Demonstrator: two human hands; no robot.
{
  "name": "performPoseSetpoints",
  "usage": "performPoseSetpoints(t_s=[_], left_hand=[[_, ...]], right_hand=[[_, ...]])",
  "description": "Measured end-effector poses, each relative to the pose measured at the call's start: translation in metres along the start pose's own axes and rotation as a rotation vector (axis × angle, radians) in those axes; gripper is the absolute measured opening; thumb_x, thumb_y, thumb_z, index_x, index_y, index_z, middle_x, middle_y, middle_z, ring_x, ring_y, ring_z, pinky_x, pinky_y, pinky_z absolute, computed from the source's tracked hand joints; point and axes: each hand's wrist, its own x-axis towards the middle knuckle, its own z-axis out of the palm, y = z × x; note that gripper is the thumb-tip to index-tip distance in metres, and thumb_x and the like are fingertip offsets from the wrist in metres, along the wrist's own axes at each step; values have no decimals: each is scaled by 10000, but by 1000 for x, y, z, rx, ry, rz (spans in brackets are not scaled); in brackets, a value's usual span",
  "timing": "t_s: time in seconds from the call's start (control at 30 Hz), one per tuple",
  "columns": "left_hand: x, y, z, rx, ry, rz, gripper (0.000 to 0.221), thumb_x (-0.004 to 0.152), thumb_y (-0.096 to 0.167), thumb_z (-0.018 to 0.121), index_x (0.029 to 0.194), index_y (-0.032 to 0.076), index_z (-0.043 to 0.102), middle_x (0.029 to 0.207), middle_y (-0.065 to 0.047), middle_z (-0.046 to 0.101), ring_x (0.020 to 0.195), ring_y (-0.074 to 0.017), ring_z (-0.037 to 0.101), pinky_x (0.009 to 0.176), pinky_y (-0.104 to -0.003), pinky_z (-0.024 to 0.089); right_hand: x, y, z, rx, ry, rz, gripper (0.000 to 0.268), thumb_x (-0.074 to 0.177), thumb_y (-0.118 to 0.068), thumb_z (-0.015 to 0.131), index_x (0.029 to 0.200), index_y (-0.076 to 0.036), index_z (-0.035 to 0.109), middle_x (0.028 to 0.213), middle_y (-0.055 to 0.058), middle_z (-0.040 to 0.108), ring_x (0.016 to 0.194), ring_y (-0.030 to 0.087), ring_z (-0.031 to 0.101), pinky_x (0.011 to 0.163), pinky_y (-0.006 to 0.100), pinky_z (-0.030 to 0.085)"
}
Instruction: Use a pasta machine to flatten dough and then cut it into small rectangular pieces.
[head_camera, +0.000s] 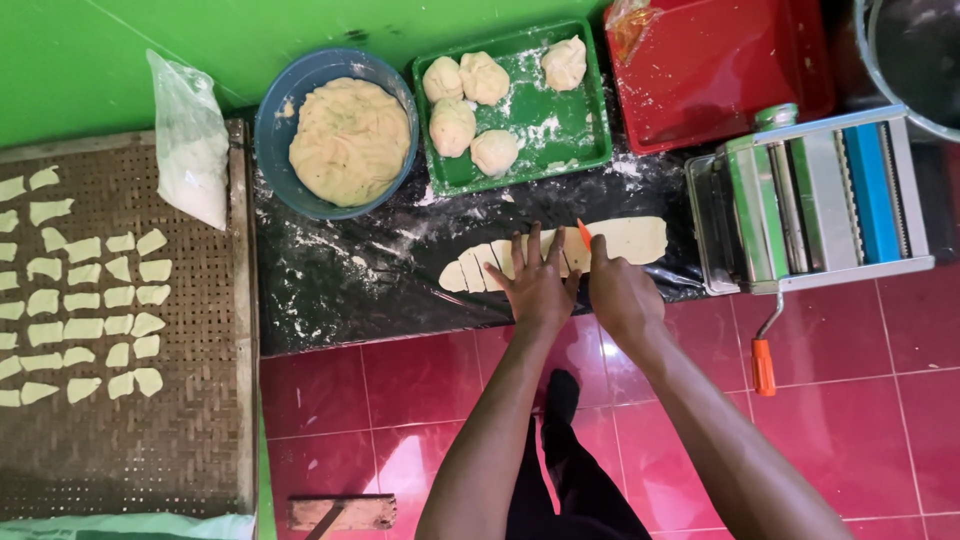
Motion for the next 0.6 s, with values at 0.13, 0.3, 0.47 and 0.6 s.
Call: performPoseSetpoints(t_s=[0.13,0.3,0.47,0.6], left_hand=[[-1,-1,0,-1,-8,6,780,877,426,726,1562,328,367,1662,-41,228,1553,-351,129,1091,-856,58],[-1,1,-2,9,-14,5,761,897,449,687,1570,329,353,1656,-51,231,1550,-350,132,1087,-853,53],[-1,2,0,-1,5,-1,752,881,441,694,1559,330,387,1658,-47,239,1553,-347,125,1097,-847,20],[0,3,3,-4,20,-8,765,845,423,712,1543,299,425,1653,-54,250,1556,-347,126,1104,-841,-41]], right_hand=[[-5,13,18,20,37,-6,461,962,-67,472,1418,-71,412,984,281,728,936,471,722,756,595,568],[-20,19,22,57,49,20,439,959,-54,450,1396,-67,409,967,305,712,913,498,712,743,603,567],[-33,27,23,72,1,31,456,979,-71,438,1431,-88,386,958,293,718,921,498,712,758,620,555],[-35,40,32,73,3,17,537,945,-51,445,1473,-95,357,951,270,733,910,486,716,760,622,555]])
